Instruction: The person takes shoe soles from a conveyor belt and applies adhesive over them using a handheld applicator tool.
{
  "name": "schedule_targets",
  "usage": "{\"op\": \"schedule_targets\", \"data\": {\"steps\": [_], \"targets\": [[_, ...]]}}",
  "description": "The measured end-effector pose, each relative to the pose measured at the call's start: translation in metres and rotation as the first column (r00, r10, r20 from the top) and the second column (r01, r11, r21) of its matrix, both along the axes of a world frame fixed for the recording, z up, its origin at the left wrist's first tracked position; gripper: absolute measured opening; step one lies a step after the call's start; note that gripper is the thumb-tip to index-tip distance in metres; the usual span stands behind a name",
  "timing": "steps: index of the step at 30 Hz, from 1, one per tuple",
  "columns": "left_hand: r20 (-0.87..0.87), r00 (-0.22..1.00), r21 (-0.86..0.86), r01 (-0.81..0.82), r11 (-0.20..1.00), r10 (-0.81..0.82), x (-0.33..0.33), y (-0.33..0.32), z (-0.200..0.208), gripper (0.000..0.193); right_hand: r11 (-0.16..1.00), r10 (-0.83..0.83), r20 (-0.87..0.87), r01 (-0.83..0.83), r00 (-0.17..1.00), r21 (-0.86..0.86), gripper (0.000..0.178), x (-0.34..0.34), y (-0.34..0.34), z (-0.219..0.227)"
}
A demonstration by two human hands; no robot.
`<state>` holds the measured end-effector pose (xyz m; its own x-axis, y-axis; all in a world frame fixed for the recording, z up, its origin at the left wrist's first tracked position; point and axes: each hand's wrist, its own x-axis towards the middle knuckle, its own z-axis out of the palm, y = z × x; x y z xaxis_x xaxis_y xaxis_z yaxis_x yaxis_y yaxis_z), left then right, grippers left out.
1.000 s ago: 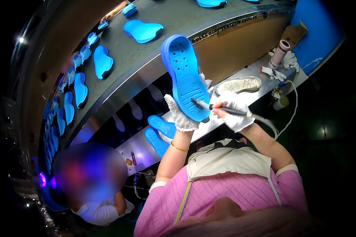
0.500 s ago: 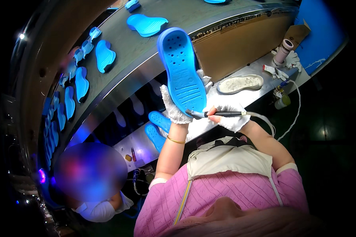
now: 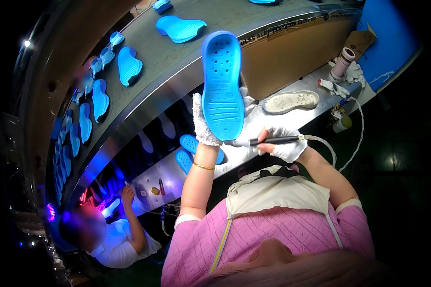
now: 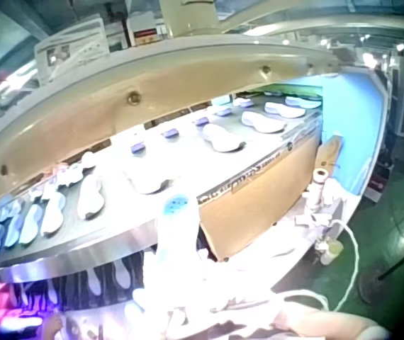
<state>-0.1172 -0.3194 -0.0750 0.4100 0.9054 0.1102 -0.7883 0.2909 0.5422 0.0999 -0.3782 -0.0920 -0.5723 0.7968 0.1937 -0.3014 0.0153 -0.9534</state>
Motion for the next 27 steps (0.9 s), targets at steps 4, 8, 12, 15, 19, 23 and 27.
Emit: {"op": "schedule_targets", "data": {"steps": [4,8,12,15,19,23,27], "targets": [[0.079,0.988,-0.056,0.140,0.989,-0.135,0.004,-0.001,0.005,0.082,0.802,-0.299,0.002,0.250,0.954,0.543,0.017,-0.007,0.018,0.003],[-0.091,0.985,-0.105,0.139,0.985,-0.149,0.005,0.007,0.010,0.075,0.798,-0.209,0.053,0.138,0.977,0.587,0.013,-0.015,0.027,-0.002],[-0.381,0.922,-0.219,-0.026,0.975,-0.061,0.001,0.012,0.012,0.057,0.963,0.018,0.245,-0.082,0.969,0.256,0.015,-0.009,0.031,0.004],[-0.542,0.837,-0.195,-0.040,0.980,-0.074,0.002,0.011,0.008,0.043,0.956,0.062,0.354,-0.157,0.933,0.249,0.010,0.004,0.039,0.017],[-0.563,0.824,-0.207,-0.069,0.976,-0.061,0.008,0.011,0.003,0.035,0.949,-0.054,0.338,-0.057,0.940,0.309,0.007,0.006,0.037,0.028],[-0.594,0.791,-0.249,-0.005,0.968,-0.149,0.006,0.009,0.003,0.038,0.958,-0.020,0.581,-0.150,0.814,0.243,0.008,0.011,0.034,0.033],[-0.549,0.800,-0.287,0.092,0.954,-0.242,0.006,0.006,0.000,0.050,0.963,-0.053,0.596,-0.118,0.801,0.243,0.009,0.028,0.035,0.035]]}}
